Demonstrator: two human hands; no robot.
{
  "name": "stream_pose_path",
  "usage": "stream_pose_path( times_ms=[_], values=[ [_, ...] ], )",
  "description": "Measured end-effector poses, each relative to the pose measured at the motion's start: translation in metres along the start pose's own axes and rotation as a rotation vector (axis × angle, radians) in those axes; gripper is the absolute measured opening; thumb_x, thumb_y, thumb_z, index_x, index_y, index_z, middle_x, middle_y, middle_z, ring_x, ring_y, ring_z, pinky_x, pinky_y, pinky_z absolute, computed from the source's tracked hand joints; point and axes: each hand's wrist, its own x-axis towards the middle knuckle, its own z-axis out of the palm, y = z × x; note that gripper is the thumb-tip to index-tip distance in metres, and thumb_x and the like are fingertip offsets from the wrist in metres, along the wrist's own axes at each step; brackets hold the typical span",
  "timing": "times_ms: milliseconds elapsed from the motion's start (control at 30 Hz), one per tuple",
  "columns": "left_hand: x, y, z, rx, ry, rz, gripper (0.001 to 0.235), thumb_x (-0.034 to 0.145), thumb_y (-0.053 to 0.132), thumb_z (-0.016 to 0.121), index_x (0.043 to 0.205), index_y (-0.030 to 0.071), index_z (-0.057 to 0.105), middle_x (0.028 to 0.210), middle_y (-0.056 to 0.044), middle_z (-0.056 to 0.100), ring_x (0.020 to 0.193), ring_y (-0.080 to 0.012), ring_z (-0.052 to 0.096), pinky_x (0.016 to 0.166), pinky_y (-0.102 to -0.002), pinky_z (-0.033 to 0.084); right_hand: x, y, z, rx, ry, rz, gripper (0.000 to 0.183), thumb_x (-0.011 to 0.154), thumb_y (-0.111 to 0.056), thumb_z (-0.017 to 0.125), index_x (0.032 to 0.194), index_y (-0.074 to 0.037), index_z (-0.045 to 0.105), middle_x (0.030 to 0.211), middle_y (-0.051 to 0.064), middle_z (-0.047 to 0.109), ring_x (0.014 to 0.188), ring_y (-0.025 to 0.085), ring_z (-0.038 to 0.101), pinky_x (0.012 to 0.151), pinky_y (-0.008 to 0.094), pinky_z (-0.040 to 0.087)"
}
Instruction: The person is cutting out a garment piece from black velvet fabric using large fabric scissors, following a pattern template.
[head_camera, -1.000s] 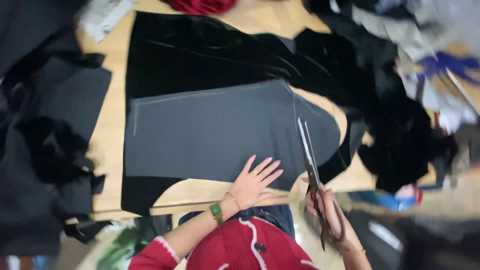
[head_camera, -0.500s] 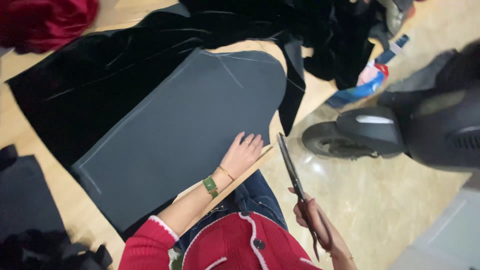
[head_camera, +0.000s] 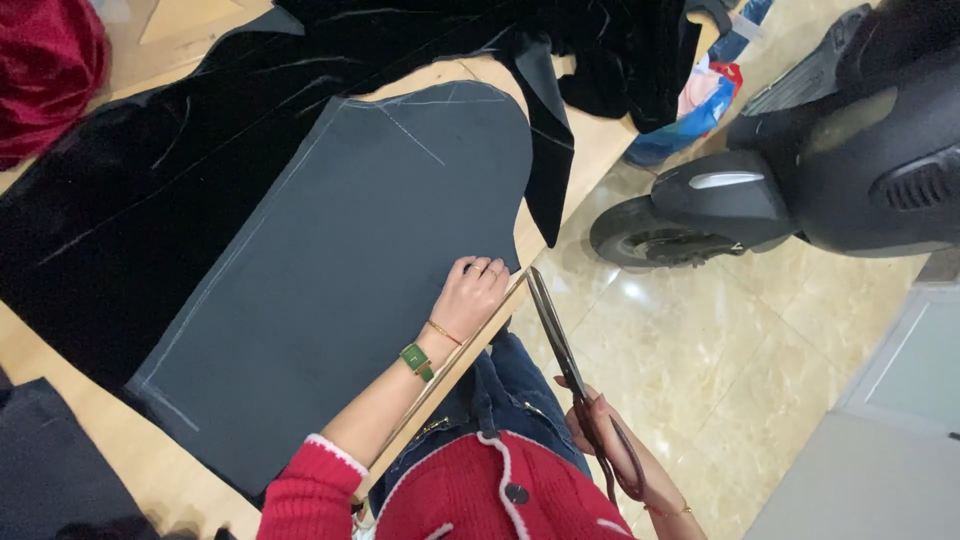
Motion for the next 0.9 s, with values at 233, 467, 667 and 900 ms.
stream_pose_path(
  times_ms=[233, 467, 667, 900],
  values=[
    [0.003, 0.0, -0.008, -0.222, 0.114, -0.118, 0.011, 0.096, 0.003, 0.065, 0.093, 0.011, 0.072, 0.102, -0.005, 0.072, 0.093, -0.0203, 0.065, 0.089, -0.035, 0.053, -0.011, -0.016, 0.009, 0.098, 0.019, 0.025, 0.082, 0.091, -0.065, 0.028, 0.148, -0.011, 0.052, 0.066, 0.0, 0.037, 0.056, 0.01, 0.031, 0.055, 0.024, 0.029],
    [0.0, -0.005, -0.001, -0.342, 0.15, -0.153, 0.007, 0.098, 0.012, 0.069, 0.098, 0.009, 0.075, 0.106, -0.005, 0.073, 0.093, -0.0202, 0.065, 0.093, -0.037, 0.052, 0.006, -0.028, 0.018, 0.048, 0.042, 0.035, 0.082, 0.089, -0.066, 0.022, 0.144, -0.014, 0.056, 0.065, 0.003, 0.04, 0.056, 0.011, 0.035, 0.056, 0.025, 0.036],
    [0.0, -0.006, -0.004, -0.393, 0.13, -0.156, 0.007, 0.098, 0.011, 0.069, 0.1, 0.008, 0.075, 0.107, -0.006, 0.073, 0.094, -0.0226, 0.066, 0.094, -0.038, 0.052, 0.019, -0.037, 0.03, 0.047, 0.045, -0.045, 0.073, 0.096, -0.058, 0.024, 0.148, -0.014, 0.05, 0.075, 0.002, 0.043, 0.064, 0.011, 0.041, 0.063, 0.023, 0.037],
    [0.001, -0.008, -0.007, -0.372, 0.111, -0.126, 0.007, 0.099, 0.012, 0.069, 0.102, 0.008, 0.074, 0.108, -0.005, 0.071, 0.094, -0.0218, 0.064, 0.095, -0.038, 0.051, 0.03, -0.018, 0.038, 0.102, 0.081, -0.04, 0.063, 0.099, -0.055, 0.03, 0.14, -0.014, 0.055, 0.071, -0.002, 0.033, 0.059, 0.008, 0.029, 0.052, 0.024, 0.028]
  ],
)
